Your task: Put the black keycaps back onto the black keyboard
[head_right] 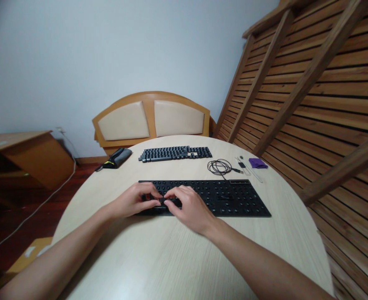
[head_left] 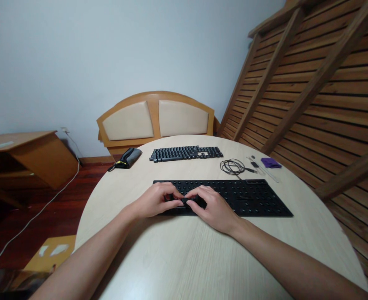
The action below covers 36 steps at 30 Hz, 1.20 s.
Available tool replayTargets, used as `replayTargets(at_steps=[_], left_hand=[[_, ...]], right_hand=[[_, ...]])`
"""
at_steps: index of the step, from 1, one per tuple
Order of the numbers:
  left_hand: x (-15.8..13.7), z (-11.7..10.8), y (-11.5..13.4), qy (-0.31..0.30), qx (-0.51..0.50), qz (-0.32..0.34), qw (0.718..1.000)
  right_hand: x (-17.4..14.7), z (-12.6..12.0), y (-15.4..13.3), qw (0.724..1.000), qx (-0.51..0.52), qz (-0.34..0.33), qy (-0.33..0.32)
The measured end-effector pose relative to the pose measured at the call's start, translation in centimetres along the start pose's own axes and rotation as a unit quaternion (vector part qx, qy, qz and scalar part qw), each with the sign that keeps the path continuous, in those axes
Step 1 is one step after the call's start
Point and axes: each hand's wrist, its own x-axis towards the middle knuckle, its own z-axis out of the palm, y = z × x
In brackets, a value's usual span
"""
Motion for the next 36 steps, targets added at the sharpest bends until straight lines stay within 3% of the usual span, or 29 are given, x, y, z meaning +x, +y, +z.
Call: replayTargets(at_steps=[6,10,14,19,31,36], left_hand=[[-0.1,-0.8,-0.4,0.010,-0.014,-0.012,1.000],[-0.6,-1.9,-1.4,0.014,-0.046,-0.060,0.997],[-1.0,-2.5,-2.4,0.006,-0.065,-0.106,0.992],[-1.1,-2.4,-2.5,-0.032,-0.085,-0.113,0.989],[-1.2,-2.2,-2.7,-0.057,-0.161,-0.152,0.973],[-1.5,-3.5,-3.1,-0.052,-0.148,-0.149,0.976]], right_hand=[[1.1,1.3,-0.8,0.987,0.129,0.096,0.020],[3.1,2.9,-0.8,0.971,0.193,0.138,0.005],[3.8,4.0,-0.7,0.986,0.137,0.099,0.003],[2.6,4.0,-0.7,0.998,0.047,0.043,0.020],[2.2,4.3,-0.6,0.999,0.033,0.019,0.017],[2.2,4.2,-0.9,1.000,0.007,-0.016,-0.009]])
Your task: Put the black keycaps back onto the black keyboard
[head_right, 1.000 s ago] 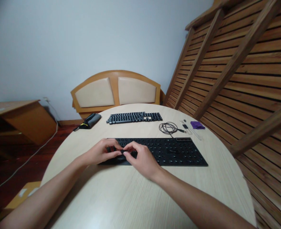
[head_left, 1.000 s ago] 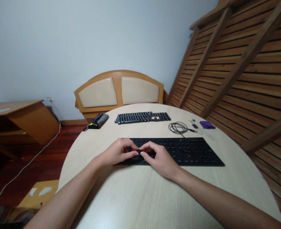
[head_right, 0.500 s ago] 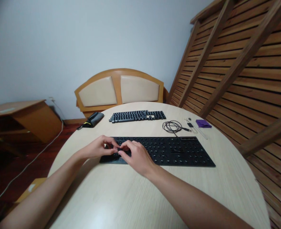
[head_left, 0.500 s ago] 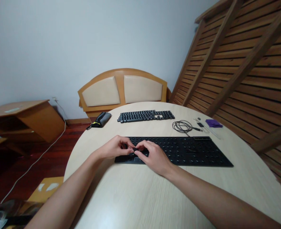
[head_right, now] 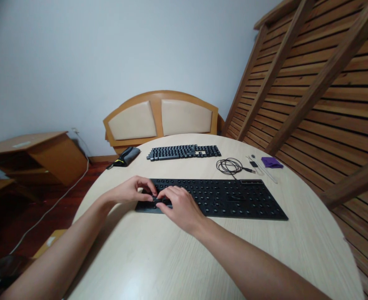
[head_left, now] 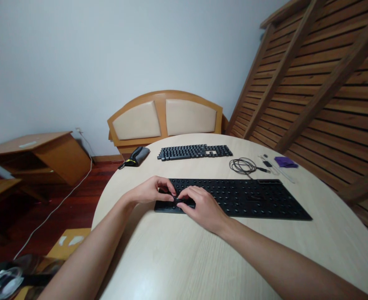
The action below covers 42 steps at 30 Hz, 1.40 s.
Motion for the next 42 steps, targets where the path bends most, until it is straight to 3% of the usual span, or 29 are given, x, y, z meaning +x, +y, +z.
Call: replayTargets(at_steps=[3,5,13,23,27,32,36,42], left_hand=[[-0.4,-1.3,-0.6,0.081,0.053,0.038,0.995],[-0.5,-1.8,-1.2,0.102,0.086,0.035,0.990],[-0.4,-2.2,-3.2,0.074,0.078,-0.016,0.994],[-0.2,-2.2,-4.0,0.072,0.085,0.031,0.993],[-0.2,-2.2,-4.0,0.070,0.092,0.031,0.993],[-0.3,-2.3,-3.4,0.055,0.100,0.014,0.993],[-1.0,-2.9,-2.1,0.003,0.076,-0.035,0.996],[-2.0,-3.6,-0.7,-0.009,0.036,-0.033,0.999]], right_hand=[[0.0,0.1,-0.1,1.000,0.000,-0.001,-0.002],[0.0,0.2,-0.1,1.000,0.006,0.003,0.000],[1.0,0.8,-1.3,0.999,0.036,0.014,-0.014],[2.3,3.8,-2.5,0.997,-0.069,-0.021,-0.039],[2.1,4.1,-2.3,0.997,-0.065,-0.009,-0.035],[2.3,4.2,-2.2,0.999,-0.032,0.034,-0.028],[2.2,4.3,-2.1,0.998,-0.001,0.057,-0.019],[2.3,4.4,-2.0,0.995,0.036,0.096,0.005]])
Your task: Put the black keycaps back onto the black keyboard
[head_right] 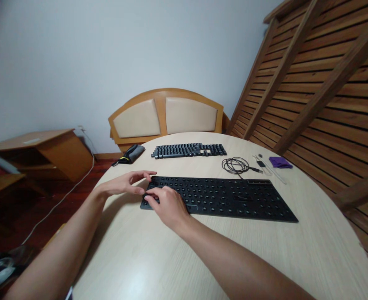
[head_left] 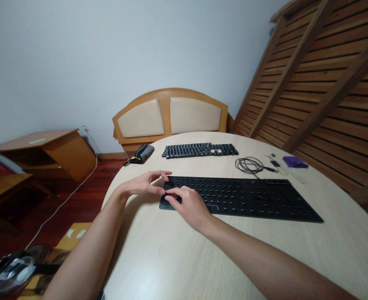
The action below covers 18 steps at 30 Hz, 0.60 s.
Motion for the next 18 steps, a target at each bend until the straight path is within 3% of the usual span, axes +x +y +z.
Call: replayTargets(at_steps=[9,18], left_hand=[[-0.13,-0.07,0.78,-0.045,0.078,-0.049,0.995],[-0.19,-0.33,0.41,-0.057,0.089,-0.046,0.993]], right_hand=[[0.37,-0.21,0.24,0.999,0.033,0.003,0.005],[0.41,-0.54,-0.09,0.999,0.050,0.019,-0.003]])
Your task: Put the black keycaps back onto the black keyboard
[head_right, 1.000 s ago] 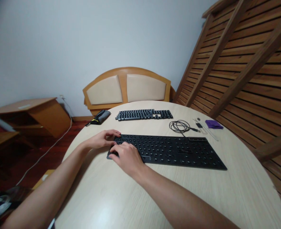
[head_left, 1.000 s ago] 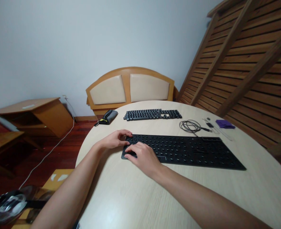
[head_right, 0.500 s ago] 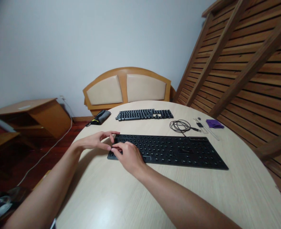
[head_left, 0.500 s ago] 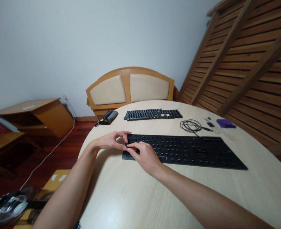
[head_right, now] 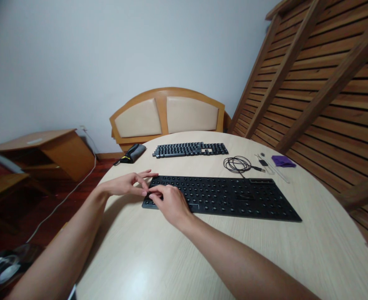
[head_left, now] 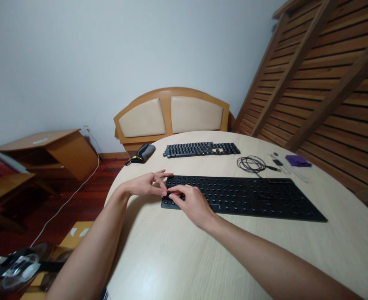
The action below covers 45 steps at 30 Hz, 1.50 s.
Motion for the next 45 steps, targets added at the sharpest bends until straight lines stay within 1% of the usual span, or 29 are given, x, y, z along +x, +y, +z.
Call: replayTargets(at_steps=[6,12,19,24,29,35,45], left_hand=[[0.0,0.0,-0.5,-0.018,0.005,0.006,1.000],[-0.1,0.1,-0.2,-0.016,0.025,-0.018,0.999],[-0.2,0.2,-0.1,-0.013,0.039,-0.034,0.999],[-0.3,0.2,0.2,-0.008,0.042,-0.022,0.999],[-0.4,0.3,0.6,-0.006,0.043,-0.029,0.999],[-0.4,0.5,0.8,-0.016,0.018,0.005,1.000],[-0.4,0.5,0.8,-0.020,0.012,0.009,1.000]], right_hand=[[0.0,0.2,0.3,1.000,-0.022,-0.009,-0.010],[-0.1,0.5,0.5,0.998,-0.051,-0.019,-0.018],[-0.2,0.5,0.3,0.996,-0.069,-0.048,-0.022],[-0.2,0.5,0.2,0.996,-0.074,-0.052,-0.024],[-0.2,0.4,0.1,0.996,-0.078,-0.048,-0.024],[-0.4,0.3,-0.1,0.995,-0.076,-0.053,-0.033],[-0.2,0.4,-0.1,0.994,-0.082,-0.058,-0.036]])
